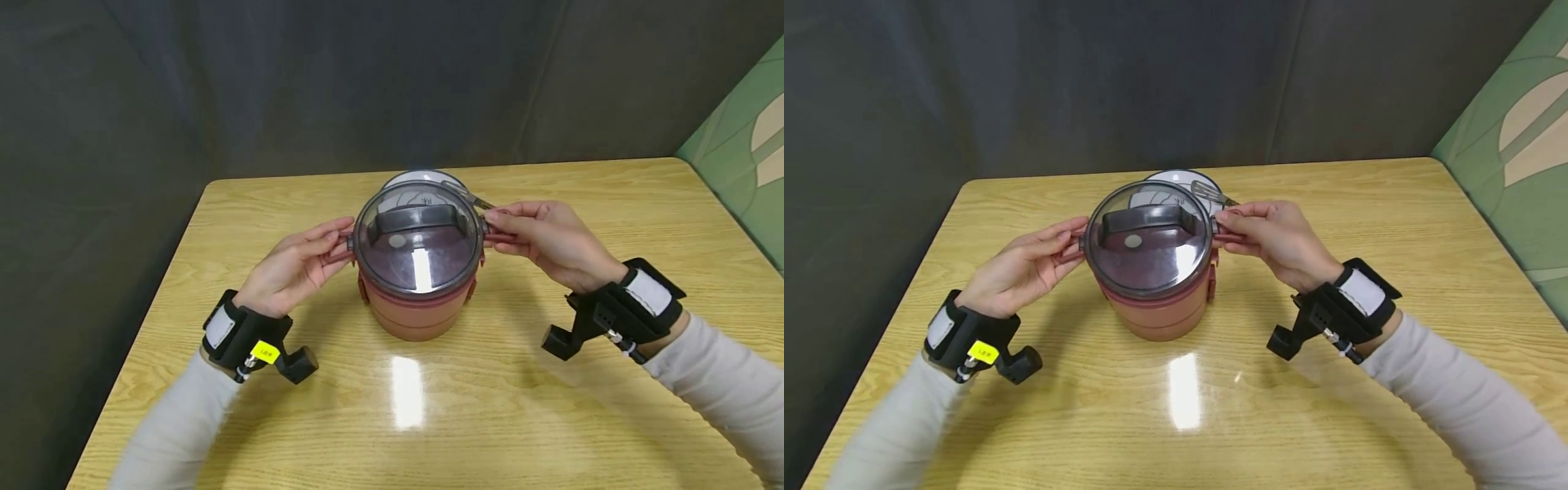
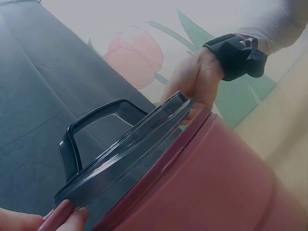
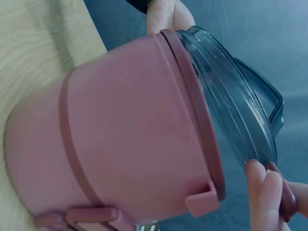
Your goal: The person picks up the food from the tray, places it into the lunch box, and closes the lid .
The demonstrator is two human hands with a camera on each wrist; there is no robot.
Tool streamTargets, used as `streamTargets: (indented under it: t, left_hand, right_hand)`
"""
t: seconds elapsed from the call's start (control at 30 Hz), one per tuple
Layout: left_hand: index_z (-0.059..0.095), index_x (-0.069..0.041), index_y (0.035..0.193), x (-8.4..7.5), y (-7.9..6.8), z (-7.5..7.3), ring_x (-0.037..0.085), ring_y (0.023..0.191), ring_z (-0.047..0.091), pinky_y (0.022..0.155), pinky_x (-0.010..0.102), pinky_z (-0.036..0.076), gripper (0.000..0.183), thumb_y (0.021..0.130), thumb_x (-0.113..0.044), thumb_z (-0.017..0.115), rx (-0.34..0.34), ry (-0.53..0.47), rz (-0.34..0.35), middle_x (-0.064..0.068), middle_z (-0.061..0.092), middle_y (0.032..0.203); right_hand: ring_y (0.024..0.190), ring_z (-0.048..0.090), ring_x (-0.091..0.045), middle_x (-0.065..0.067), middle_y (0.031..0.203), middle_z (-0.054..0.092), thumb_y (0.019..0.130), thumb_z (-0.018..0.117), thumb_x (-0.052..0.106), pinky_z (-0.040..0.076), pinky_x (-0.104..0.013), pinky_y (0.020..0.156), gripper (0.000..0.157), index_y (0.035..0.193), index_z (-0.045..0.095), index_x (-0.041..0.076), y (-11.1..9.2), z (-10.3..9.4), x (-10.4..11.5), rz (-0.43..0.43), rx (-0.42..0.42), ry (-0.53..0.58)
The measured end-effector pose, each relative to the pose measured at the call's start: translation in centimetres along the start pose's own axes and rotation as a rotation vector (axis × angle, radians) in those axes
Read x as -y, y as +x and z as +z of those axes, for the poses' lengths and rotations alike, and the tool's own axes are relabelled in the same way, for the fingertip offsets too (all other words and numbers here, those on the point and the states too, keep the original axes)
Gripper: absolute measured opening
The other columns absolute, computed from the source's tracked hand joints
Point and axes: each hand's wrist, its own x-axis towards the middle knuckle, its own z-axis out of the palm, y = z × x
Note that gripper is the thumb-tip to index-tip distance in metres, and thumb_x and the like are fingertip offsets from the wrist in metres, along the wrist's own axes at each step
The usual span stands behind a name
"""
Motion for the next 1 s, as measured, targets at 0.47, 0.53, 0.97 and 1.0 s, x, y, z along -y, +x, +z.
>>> streamTargets:
  t: [0.47,0.53,0.97,1.0]
  left_hand:
    - [0.022,0.003,0.152,0.6,-0.2,0.0,0.014,0.108,0.064,0.098,0.027,0.049,0.048,0.105,-0.002,0.031,-0.014,0.12,0.05,0.007,0.058,0.125]
    - [0.025,0.005,0.15,0.8,-0.1,-0.1,0.013,0.104,0.066,0.096,0.026,0.05,0.047,0.104,-0.001,0.033,-0.038,0.174,0.093,0.005,0.063,0.12]
    - [0.05,0.008,0.136,2.3,-0.2,-0.3,0.01,0.103,0.067,0.093,0.028,0.052,0.036,0.101,-0.001,0.046,-0.216,0.577,0.33,0.023,0.055,0.135]
    - [0.05,0.008,0.136,2.3,-0.2,-0.3,0.01,0.103,0.067,0.093,0.028,0.052,0.036,0.101,-0.001,0.046,-0.216,0.585,0.333,0.023,0.055,0.135]
  right_hand:
    - [0.081,0.072,-0.016,-0.007,0.091,0.074,0.087,0.071,0.008,0.058,-0.024,0.072,0.009,0.094,0.075,0.004,-0.4,0.1,-0.8,0.001,-0.034,-0.004]
    - [0.081,0.072,-0.015,-0.007,0.091,0.074,0.087,0.071,0.008,0.058,-0.024,0.072,0.009,0.095,0.075,0.005,-0.3,0.1,-0.9,-0.012,-0.039,-0.025]
    - [0.081,0.072,-0.012,0.0,0.093,0.074,0.09,0.069,0.018,0.059,-0.025,0.075,0.021,0.105,0.072,0.004,-0.5,0.6,-2.2,-0.199,-0.132,-0.292]
    - [0.081,0.072,-0.012,0.0,0.093,0.074,0.09,0.069,0.019,0.059,-0.025,0.075,0.022,0.105,0.071,0.003,-0.5,0.6,-2.2,-0.205,-0.142,-0.315]
